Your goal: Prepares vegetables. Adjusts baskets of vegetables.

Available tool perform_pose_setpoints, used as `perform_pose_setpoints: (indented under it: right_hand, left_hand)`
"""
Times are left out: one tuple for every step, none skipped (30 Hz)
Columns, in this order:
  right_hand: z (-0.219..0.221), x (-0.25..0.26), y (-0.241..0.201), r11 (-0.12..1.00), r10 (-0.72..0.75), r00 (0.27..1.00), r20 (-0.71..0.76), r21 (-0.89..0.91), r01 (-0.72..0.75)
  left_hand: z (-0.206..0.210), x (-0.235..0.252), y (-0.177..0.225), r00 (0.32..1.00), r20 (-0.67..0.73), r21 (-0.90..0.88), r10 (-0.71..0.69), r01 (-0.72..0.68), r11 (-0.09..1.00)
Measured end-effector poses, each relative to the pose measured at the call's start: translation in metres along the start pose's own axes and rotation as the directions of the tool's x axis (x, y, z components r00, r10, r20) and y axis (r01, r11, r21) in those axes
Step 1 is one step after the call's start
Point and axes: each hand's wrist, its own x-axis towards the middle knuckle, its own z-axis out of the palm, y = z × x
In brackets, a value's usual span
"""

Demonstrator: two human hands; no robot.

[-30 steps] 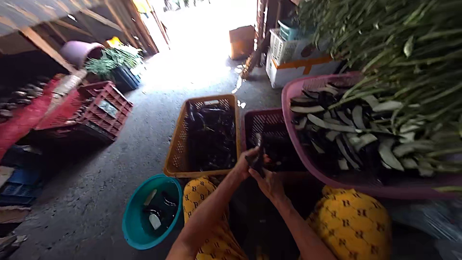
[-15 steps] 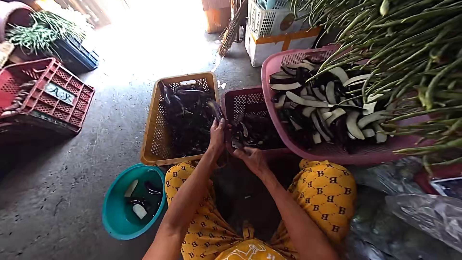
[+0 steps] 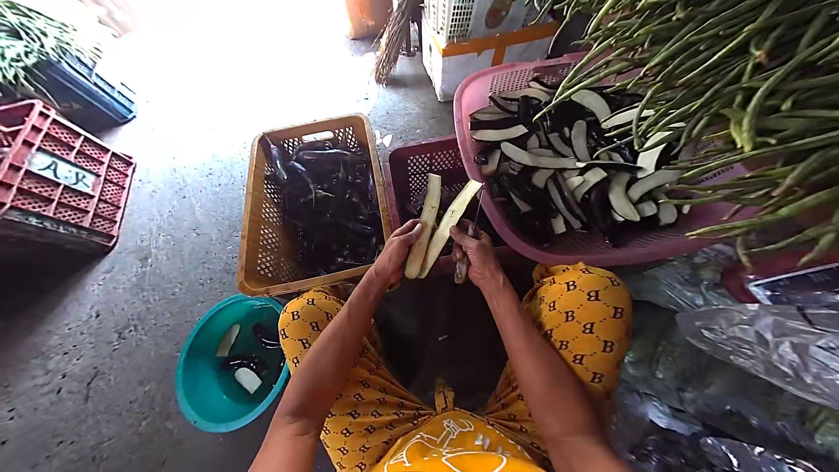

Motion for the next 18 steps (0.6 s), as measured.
perform_pose_setpoints:
  right_hand:
    - [0.001,0.000,0.000,1.000,0.004,1.000,-0.004,0.012,-0.004]
    - [0.001,0.000,0.000,1.000,0.005,1.000,-0.006,0.019,-0.005]
    - [0.002,-0.001,0.000,1.000,0.007,1.000,-0.008,0.021,-0.006]
    - [0.002,-0.002,0.001,1.000,0.006,1.000,-0.008,0.021,-0.006]
    - [0.003,-0.002,0.001,1.000,0.002,1.000,-0.007,0.021,-0.002]
    - [0.003,-0.002,0.002,1.000,-0.001,1.000,-0.006,0.021,0.001]
    - [0.003,-0.002,0.002,1.000,-0.003,1.000,-0.004,0.018,0.003]
    - [0.003,-0.002,0.002,1.000,-0.005,1.000,-0.008,0.019,0.005]
    - [0.003,-0.001,0.003,1.000,-0.005,1.000,-0.013,0.019,0.005]
    - [0.003,-0.001,0.003,1.000,-0.003,1.000,-0.019,0.021,0.004]
    - [0.004,-0.001,0.003,1.000,-0.003,1.000,-0.024,0.024,0.004]
    - [0.004,-0.002,0.003,1.000,-0.002,1.000,-0.030,0.022,0.003]
    - [0.004,-0.002,0.003,1.000,0.002,0.999,-0.034,0.019,-0.002]
    - [0.005,-0.003,0.003,1.000,0.009,0.999,-0.038,0.020,-0.008]
    - [0.006,-0.004,0.003,1.000,0.015,0.999,-0.041,0.024,-0.014]
    - [0.007,-0.005,0.003,0.999,0.017,0.999,-0.044,0.032,-0.016]
    - [0.007,-0.006,0.004,0.999,0.020,0.999,-0.045,0.038,-0.018]
    - [0.008,-0.006,0.005,1.000,0.018,0.999,-0.050,0.026,-0.017]
  left_hand:
    - [0.001,0.000,0.000,1.000,-0.013,-0.008,-0.007,0.007,1.000]
    - [0.001,-0.001,0.000,1.000,-0.024,-0.013,-0.014,0.013,1.000]
    - [0.002,-0.001,-0.001,0.999,-0.032,-0.018,-0.019,0.018,1.000]
    - [0.002,-0.001,-0.001,0.999,-0.037,-0.025,-0.024,0.023,0.999]
    - [0.002,-0.001,-0.001,0.999,-0.040,-0.029,-0.029,0.028,0.999]
    - [0.002,0.000,-0.001,0.999,-0.042,-0.030,-0.035,0.033,0.999]
    - [0.003,0.000,-0.001,0.999,-0.039,-0.032,-0.038,0.037,0.999]
    - [0.003,0.000,-0.002,0.999,-0.035,-0.036,-0.040,0.039,0.999]
    - [0.002,0.000,-0.002,0.999,-0.028,-0.039,-0.044,0.043,0.998]
    - [0.002,0.000,-0.002,0.999,-0.021,-0.037,-0.047,0.046,0.998]
    - [0.002,0.000,-0.002,0.999,-0.018,-0.034,-0.050,0.050,0.998]
    - [0.002,0.000,-0.002,0.998,-0.020,-0.029,-0.055,0.055,0.998]
    - [0.003,0.000,-0.002,0.998,-0.024,-0.023,-0.062,0.061,0.998]
    - [0.003,0.000,-0.003,0.998,-0.017,-0.017,-0.068,0.068,0.998]
    - [0.003,-0.001,-0.004,0.998,-0.005,-0.002,-0.069,0.069,0.998]
    - [0.003,-0.002,-0.006,0.998,0.016,0.021,-0.061,0.061,0.998]
    - [0.003,-0.001,-0.009,0.998,0.040,0.057,-0.042,0.040,0.998]
    - [0.003,-0.001,-0.011,0.998,0.049,0.104,-0.028,0.023,0.994]
